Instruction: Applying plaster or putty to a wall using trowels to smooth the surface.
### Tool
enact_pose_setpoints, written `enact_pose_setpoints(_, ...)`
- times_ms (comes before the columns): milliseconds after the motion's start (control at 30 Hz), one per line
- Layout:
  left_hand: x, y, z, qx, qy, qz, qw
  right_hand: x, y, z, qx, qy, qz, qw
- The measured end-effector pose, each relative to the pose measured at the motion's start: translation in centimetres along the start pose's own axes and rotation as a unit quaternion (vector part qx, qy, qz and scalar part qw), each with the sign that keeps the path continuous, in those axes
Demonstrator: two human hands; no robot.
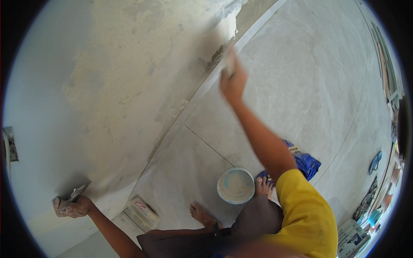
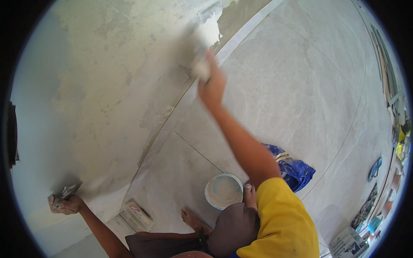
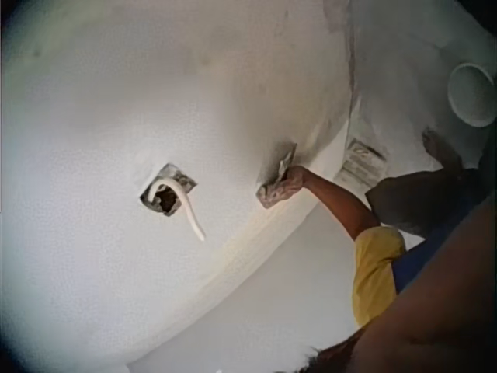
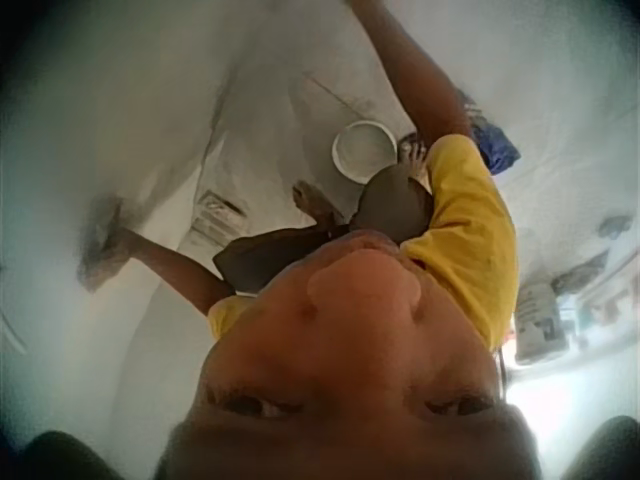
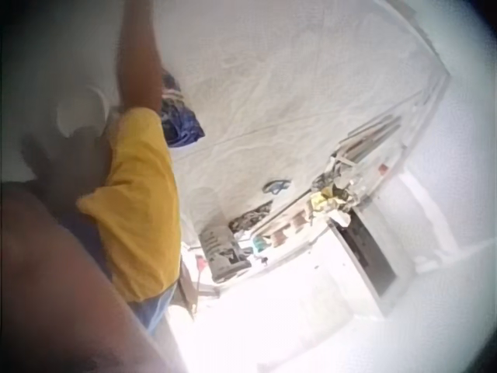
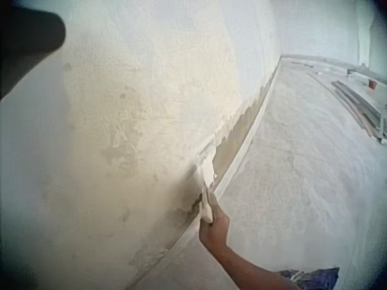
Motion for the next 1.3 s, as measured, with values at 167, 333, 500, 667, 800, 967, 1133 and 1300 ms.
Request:
enact_pose_setpoints(167,-0.3,-0.2,0.1,0.036,-0.015,-0.015,0.999,-1.0,-3.0,11.2,0.032,0.042,0.049,0.997)
enact_pose_setpoints(333,-1.4,-0.2,0.8,0.108,-0.036,0.025,0.993,3.3,-1.3,1.1,0.038,0.103,0.016,0.994)
enact_pose_setpoints(500,-1.9,1.7,-0.6,0.106,-0.014,0.034,0.994,5.5,6.5,-11.0,0.001,0.205,0.059,0.977)
enact_pose_setpoints(667,-1.2,1.1,-0.6,0.065,-0.001,0.043,0.997,2.3,-0.9,-10.7,0.278,0.273,-0.004,0.921)
enact_pose_setpoints(800,0.2,-0.9,0.2,0.118,0.015,0.048,0.992,1.7,-11.4,-2.7,0.566,0.092,0.349,0.741)
enact_pose_setpoints(967,0.3,-0.9,-0.1,0.111,0.042,0.045,0.992,4.6,-10.7,0.7,0.585,0.152,0.352,0.715)
enact_pose_setpoints(1133,-0.5,-0.1,-0.1,0.130,0.041,0.033,0.990,6.6,-8.8,1.9,0.580,0.160,0.273,0.750)
enact_pose_setpoints(1300,1.2,-2.6,0.7,0.104,0.043,0.082,0.990,6.7,-2.5,6.2,0.532,0.188,0.240,0.790)
Point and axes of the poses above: each hand's wrist, its own z-axis towards the middle knuckle, its own x-axis out of the palm, y = z × x, the point moved 10 cm from there along z, towards the middle knuckle, and after that the axes turned 10 degrees about x, right-handed, at the moved point
